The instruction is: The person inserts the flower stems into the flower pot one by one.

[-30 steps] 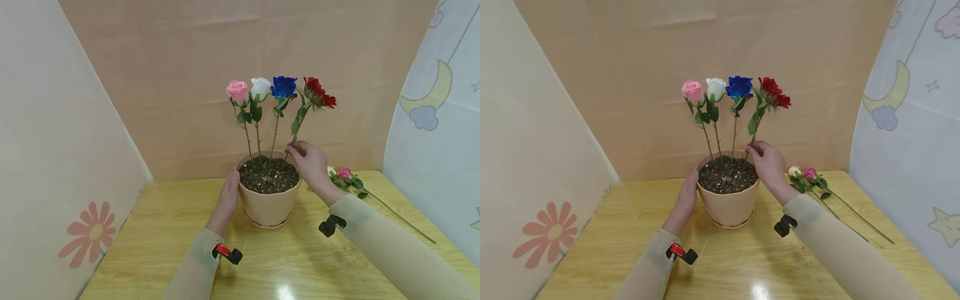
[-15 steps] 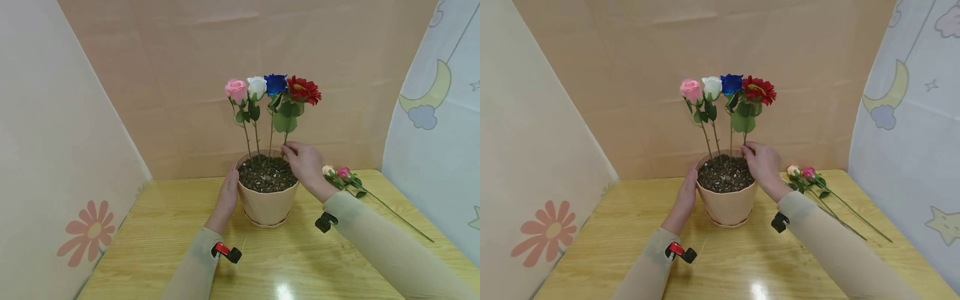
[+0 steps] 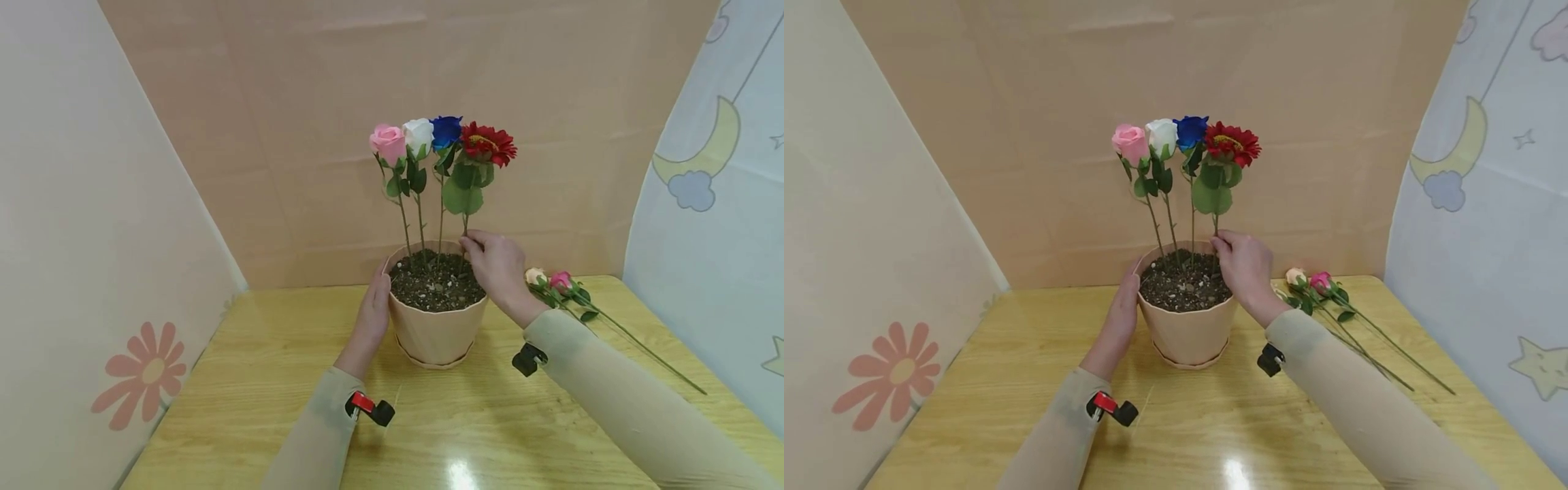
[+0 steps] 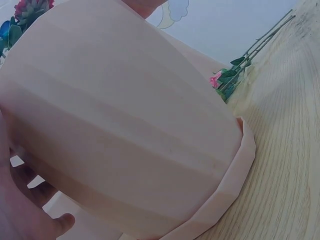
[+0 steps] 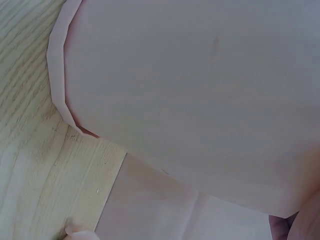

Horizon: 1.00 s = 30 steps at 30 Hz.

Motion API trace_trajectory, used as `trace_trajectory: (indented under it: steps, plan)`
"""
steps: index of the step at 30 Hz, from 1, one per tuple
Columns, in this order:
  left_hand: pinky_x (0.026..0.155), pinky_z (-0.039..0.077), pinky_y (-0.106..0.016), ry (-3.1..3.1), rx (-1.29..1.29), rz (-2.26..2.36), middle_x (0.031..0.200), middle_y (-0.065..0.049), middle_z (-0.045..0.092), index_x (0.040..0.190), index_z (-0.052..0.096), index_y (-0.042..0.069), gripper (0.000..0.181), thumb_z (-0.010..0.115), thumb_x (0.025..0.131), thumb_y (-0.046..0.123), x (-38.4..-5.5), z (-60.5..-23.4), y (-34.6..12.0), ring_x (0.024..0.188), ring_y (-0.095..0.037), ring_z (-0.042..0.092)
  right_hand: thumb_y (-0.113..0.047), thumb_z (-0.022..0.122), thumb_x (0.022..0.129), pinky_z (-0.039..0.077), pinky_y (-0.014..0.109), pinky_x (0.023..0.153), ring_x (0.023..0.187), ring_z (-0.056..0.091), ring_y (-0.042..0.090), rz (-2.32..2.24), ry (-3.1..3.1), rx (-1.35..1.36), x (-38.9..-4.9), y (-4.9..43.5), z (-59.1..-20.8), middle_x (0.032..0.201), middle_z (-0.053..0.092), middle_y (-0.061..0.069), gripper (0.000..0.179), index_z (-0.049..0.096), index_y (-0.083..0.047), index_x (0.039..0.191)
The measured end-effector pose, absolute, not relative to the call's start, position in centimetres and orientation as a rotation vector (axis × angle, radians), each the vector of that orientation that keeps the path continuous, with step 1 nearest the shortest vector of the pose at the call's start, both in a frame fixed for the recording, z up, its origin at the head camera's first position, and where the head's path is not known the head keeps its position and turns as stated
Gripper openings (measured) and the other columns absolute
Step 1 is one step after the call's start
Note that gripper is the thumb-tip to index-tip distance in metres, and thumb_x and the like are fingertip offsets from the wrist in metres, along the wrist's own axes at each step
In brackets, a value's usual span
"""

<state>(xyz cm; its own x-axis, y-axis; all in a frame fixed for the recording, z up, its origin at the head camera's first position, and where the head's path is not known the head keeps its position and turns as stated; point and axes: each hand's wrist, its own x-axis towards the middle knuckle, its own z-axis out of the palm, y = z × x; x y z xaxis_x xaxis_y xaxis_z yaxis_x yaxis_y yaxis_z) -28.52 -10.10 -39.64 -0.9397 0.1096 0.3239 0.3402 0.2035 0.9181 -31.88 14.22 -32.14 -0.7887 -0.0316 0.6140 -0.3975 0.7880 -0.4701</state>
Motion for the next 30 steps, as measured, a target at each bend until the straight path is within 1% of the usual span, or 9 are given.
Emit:
trace_trajectory:
  steps: [3,6,10,12,15,18,22,25,30]
  plan:
    - [0.121,0.015,-0.050,-2.289,-0.437,-1.813,0.167,0.002,0.019,0.162,0.020,0.031,0.052,0.023,0.112,0.044,-28.60,-39.33,-10.15,0.151,-0.022,0.017,-0.032,0.060,0.104,0.045,0.044,0.062,0.063,0.064,0.022,0.801,-2.378,0.323,-31.94,14.15,-31.84,0.074,0.073,0.003,0.026,0.080,-0.016,0.100]
    - [0.121,0.014,-0.049,-2.290,-0.443,-1.810,0.167,0.001,0.018,0.162,0.018,0.030,0.052,0.022,0.112,0.041,-28.65,-39.10,-10.24,0.151,-0.022,0.016,-0.031,0.060,0.103,0.045,0.042,0.062,0.062,0.064,0.018,0.812,-2.376,0.327,-32.03,14.07,-31.66,0.074,0.073,0.002,0.024,0.080,-0.017,0.099]
    - [0.121,0.013,-0.050,-2.289,-0.445,-1.796,0.167,0.000,0.017,0.163,0.017,0.026,0.052,0.022,0.113,0.037,-28.73,-39.01,-10.37,0.152,-0.024,0.014,-0.035,0.058,0.104,0.047,0.043,0.067,0.066,0.065,0.017,0.864,-2.382,0.315,-32.03,14.01,-31.70,0.080,0.075,0.002,0.028,0.080,-0.019,0.103]
    - [0.121,0.014,-0.050,-2.293,-0.439,-1.783,0.167,0.000,0.018,0.163,0.018,0.025,0.052,0.022,0.113,0.039,-28.72,-39.03,-10.40,0.152,-0.024,0.015,-0.039,0.057,0.104,0.046,0.042,0.067,0.068,0.064,0.017,0.904,-2.389,0.301,-31.92,14.01,-31.79,0.083,0.076,0.002,0.030,0.080,-0.020,0.105]
    - [0.121,0.015,-0.049,-2.292,-0.437,-1.781,0.166,0.001,0.020,0.162,0.020,0.027,0.053,0.023,0.112,0.044,-28.67,-39.17,-10.40,0.151,-0.022,0.016,-0.043,0.056,0.103,0.046,0.041,0.068,0.072,0.065,0.017,0.960,-2.390,0.276,-31.65,14.10,-31.93,0.090,0.076,0.001,0.032,0.079,-0.022,0.108]
    - [0.122,0.014,-0.047,-2.290,-0.447,-1.786,0.166,0.002,0.020,0.162,0.020,0.028,0.054,0.023,0.111,0.045,-28.65,-39.32,-10.30,0.151,-0.020,0.016,-0.046,0.057,0.102,0.049,0.040,0.070,0.079,0.066,0.016,1.003,-2.376,0.249,-31.42,14.24,-32.07,0.100,0.076,0.000,0.033,0.079,-0.023,0.111]
    - [0.122,0.014,-0.047,-2.278,-0.453,-1.790,0.167,0.003,0.019,0.163,0.020,0.027,0.054,0.023,0.112,0.045,-28.68,-39.41,-10.21,0.152,-0.019,0.015,-0.050,0.058,0.101,0.051,0.040,0.070,0.079,0.066,0.017,1.049,-2.349,0.230,-31.23,14.34,-32.14,0.110,0.075,0.000,0.037,0.079,-0.022,0.114]
    - [0.121,0.014,-0.048,-2.283,-0.434,-1.784,0.167,0.003,0.019,0.163,0.020,0.029,0.054,0.023,0.111,0.045,-28.64,-39.52,-10.21,0.152,-0.020,0.015,-0.051,0.058,0.100,0.052,0.040,0.068,0.076,0.066,0.017,1.090,-2.340,0.220,-31.15,14.40,-32.19,0.112,0.075,0.002,0.040,0.078,-0.021,0.116]
    - [0.121,0.015,-0.049,-2.288,-0.422,-1.779,0.167,0.001,0.020,0.162,0.021,0.030,0.054,0.024,0.111,0.046,-28.44,-39.67,-10.09,0.151,-0.021,0.016,-0.049,0.059,0.100,0.053,0.042,0.071,0.082,0.067,0.019,1.130,-2.340,0.198,-31.12,14.62,-32.41,0.114,0.074,0.003,0.039,0.078,-0.019,0.118]
